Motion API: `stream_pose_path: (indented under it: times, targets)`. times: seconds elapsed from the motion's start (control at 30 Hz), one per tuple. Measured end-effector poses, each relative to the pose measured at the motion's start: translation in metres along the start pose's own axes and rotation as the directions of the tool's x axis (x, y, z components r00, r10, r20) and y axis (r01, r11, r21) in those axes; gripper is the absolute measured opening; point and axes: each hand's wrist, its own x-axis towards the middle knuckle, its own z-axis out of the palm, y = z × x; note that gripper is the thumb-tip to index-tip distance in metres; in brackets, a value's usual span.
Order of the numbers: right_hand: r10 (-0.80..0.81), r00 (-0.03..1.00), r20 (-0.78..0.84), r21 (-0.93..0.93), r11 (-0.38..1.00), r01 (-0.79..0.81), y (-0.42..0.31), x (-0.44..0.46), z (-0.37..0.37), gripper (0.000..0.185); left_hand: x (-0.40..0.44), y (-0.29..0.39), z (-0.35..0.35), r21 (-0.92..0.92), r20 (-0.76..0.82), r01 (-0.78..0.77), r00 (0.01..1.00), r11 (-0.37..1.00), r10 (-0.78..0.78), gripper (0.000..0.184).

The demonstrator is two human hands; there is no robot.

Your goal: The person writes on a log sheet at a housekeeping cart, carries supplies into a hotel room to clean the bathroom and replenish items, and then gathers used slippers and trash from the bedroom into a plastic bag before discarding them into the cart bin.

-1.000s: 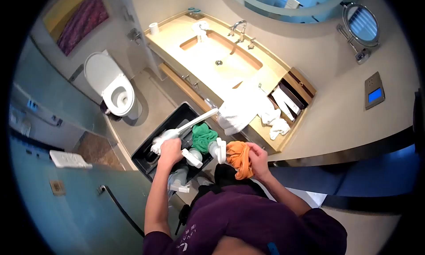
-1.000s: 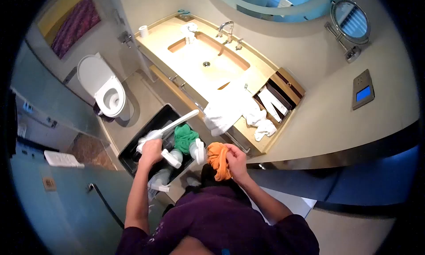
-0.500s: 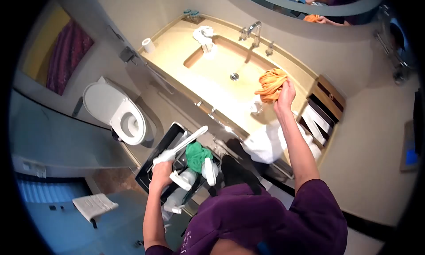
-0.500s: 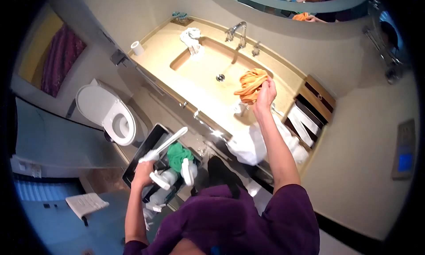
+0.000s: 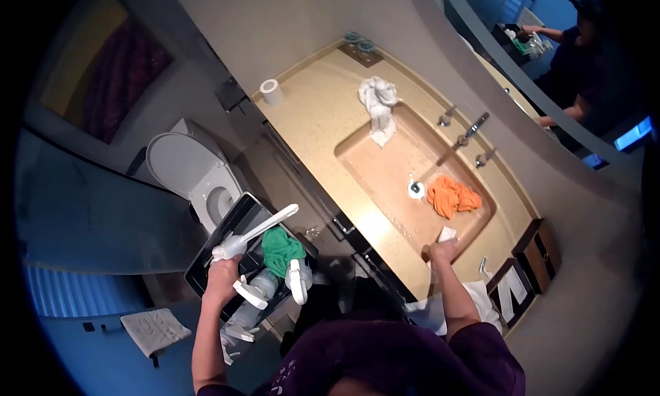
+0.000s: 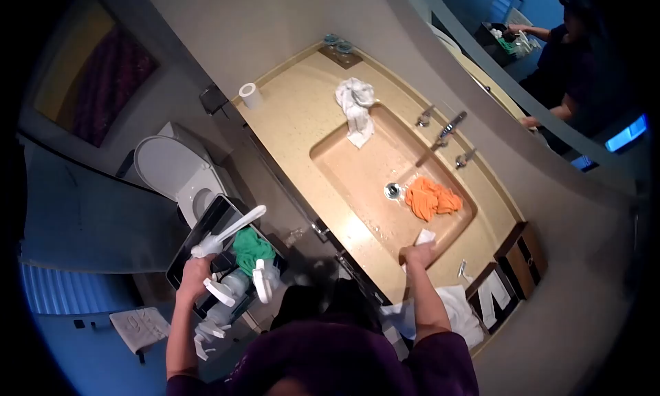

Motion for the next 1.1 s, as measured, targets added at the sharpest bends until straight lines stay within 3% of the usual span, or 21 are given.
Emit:
stream_pose_path:
  times: [0.03, 0.07, 0.1, 0.13, 0.17, 0.2, 0.23, 0.3, 0.33, 0.37, 0.43, 0.53, 0.57, 0.6, 0.67, 0.77, 0.87, 0.93, 0.97, 1.0, 1.1]
  targets:
    - [-0.002, 0.999, -0.033, -0.092, 0.996, -0.001, -0.008, 0.009, -0.002, 0.082, 0.015, -0.005, -0.007, 0.001, 0.035, 0.009, 0.999, 1.000, -0.009, 0.042]
    - [0.193, 0.979, 0.068, 0.259, 0.944, -0.204, -0.007, 0.004, -0.021, 0.061, 0.016, -0.019, -0.002, -0.030, -0.005, -0.026, 1.000, 0.999, 0.026, 0.043]
    - [0.333, 0.900, 0.282, 0.519, 0.736, -0.435, -0.017, -0.003, -0.027, 0.042, 0.027, -0.026, -0.006, -0.025, 0.019, -0.025, 1.000, 0.999, 0.025, 0.044]
    - [0.330, 0.900, 0.284, 0.508, 0.744, -0.434, -0.013, 0.006, -0.022, 0.042, 0.039, -0.032, -0.010, -0.021, 0.043, -0.024, 0.999, 1.000, 0.024, 0.045]
    - [0.237, 0.822, 0.518, 0.675, 0.478, -0.563, -0.005, 0.007, -0.019, 0.023, 0.051, -0.039, -0.012, -0.016, 0.067, -0.023, 0.997, 1.000, 0.024, 0.046]
    - [0.059, 0.727, 0.684, 0.713, 0.159, -0.683, -0.008, 0.012, -0.016, 0.006, 0.068, -0.044, -0.018, -0.022, 0.096, -0.032, 0.995, 0.999, 0.034, 0.044]
    - [0.059, 0.733, 0.678, 0.717, 0.166, -0.677, -0.031, 0.000, -0.021, 0.006, 0.087, -0.047, -0.023, -0.028, 0.119, -0.046, 0.992, 0.999, 0.049, 0.043]
    - [0.015, 0.942, 0.336, 0.893, 0.312, -0.323, -0.106, -0.070, -0.057, 0.015, 0.119, -0.061, -0.028, -0.030, 0.132, -0.082, 0.988, 0.996, 0.085, 0.039]
    - [-0.063, 0.943, 0.325, 0.905, 0.309, -0.292, -0.124, -0.080, -0.055, 0.027, 0.134, -0.067, -0.030, -0.057, 0.115, -0.092, 0.989, 0.994, 0.098, 0.035]
    - [-0.058, 0.947, 0.317, 0.908, 0.306, -0.285, -0.146, -0.087, -0.046, 0.027, 0.148, -0.074, -0.033, -0.044, 0.103, -0.120, 0.987, 0.992, 0.124, 0.036]
    - [-0.113, 0.963, 0.244, 0.923, 0.331, -0.195, -0.198, -0.089, -0.024, 0.029, 0.182, -0.097, -0.025, -0.042, -0.048, -0.302, 0.953, 0.952, 0.300, 0.037]
    - [-0.334, 0.903, 0.271, 0.912, 0.390, -0.129, -0.281, -0.096, 0.005, 0.033, 0.217, -0.098, -0.043, -0.033, 0.032, -0.258, 0.965, 0.965, 0.259, 0.033]
    - [-0.415, 0.870, 0.265, 0.848, 0.530, -0.006, -0.311, -0.102, 0.005, 0.031, 0.229, -0.097, -0.054, -0.045, 0.052, -0.258, 0.964, 0.965, 0.260, 0.033]
    - [-0.479, 0.847, 0.230, 0.810, 0.577, 0.106, -0.331, -0.088, 0.025, 0.025, 0.243, -0.102, -0.059, -0.091, 0.078, -0.282, 0.954, 0.955, 0.289, 0.034]
    - [-0.528, 0.844, 0.091, 0.809, 0.534, 0.246, -0.373, -0.084, 0.038, 0.020, 0.267, -0.099, -0.075, -0.119, 0.084, -0.323, 0.939, 0.939, 0.333, 0.034]
    - [-0.529, 0.829, -0.183, 0.632, 0.583, 0.511, -0.414, -0.061, 0.050, 0.020, 0.299, -0.090, -0.084, -0.182, 0.081, -0.401, 0.904, 0.898, 0.420, 0.039]
    - [-0.437, 0.873, -0.216, 0.533, 0.697, 0.480, -0.440, -0.056, 0.030, 0.020, 0.321, -0.079, -0.087, -0.216, 0.092, -0.405, 0.898, 0.889, 0.431, 0.053]
    - [-0.447, 0.810, -0.380, 0.454, 0.672, 0.584, -0.444, -0.028, 0.027, 0.026, 0.330, -0.070, -0.100, -0.246, 0.063, -0.433, 0.886, 0.867, 0.460, 0.054]
    - [-0.462, 0.754, -0.467, 0.388, 0.659, 0.644, -0.447, -0.010, 0.026, 0.037, 0.334, -0.065, -0.103, -0.277, 0.026, -0.439, 0.886, 0.855, 0.463, 0.055]
    - [-0.438, 0.750, -0.496, 0.329, 0.704, 0.629, -0.454, 0.005, 0.018, 0.042, 0.346, -0.058, -0.098, -0.251, 0.162, -0.366, 0.897, 0.896, 0.412, 0.058]
    - [-0.464, 0.716, -0.522, 0.187, 0.756, 0.627, -0.475, 0.049, 0.002, 0.057, 0.354, -0.047, -0.098, -0.312, 0.083, -0.383, 0.900, 0.869, 0.427, 0.061]
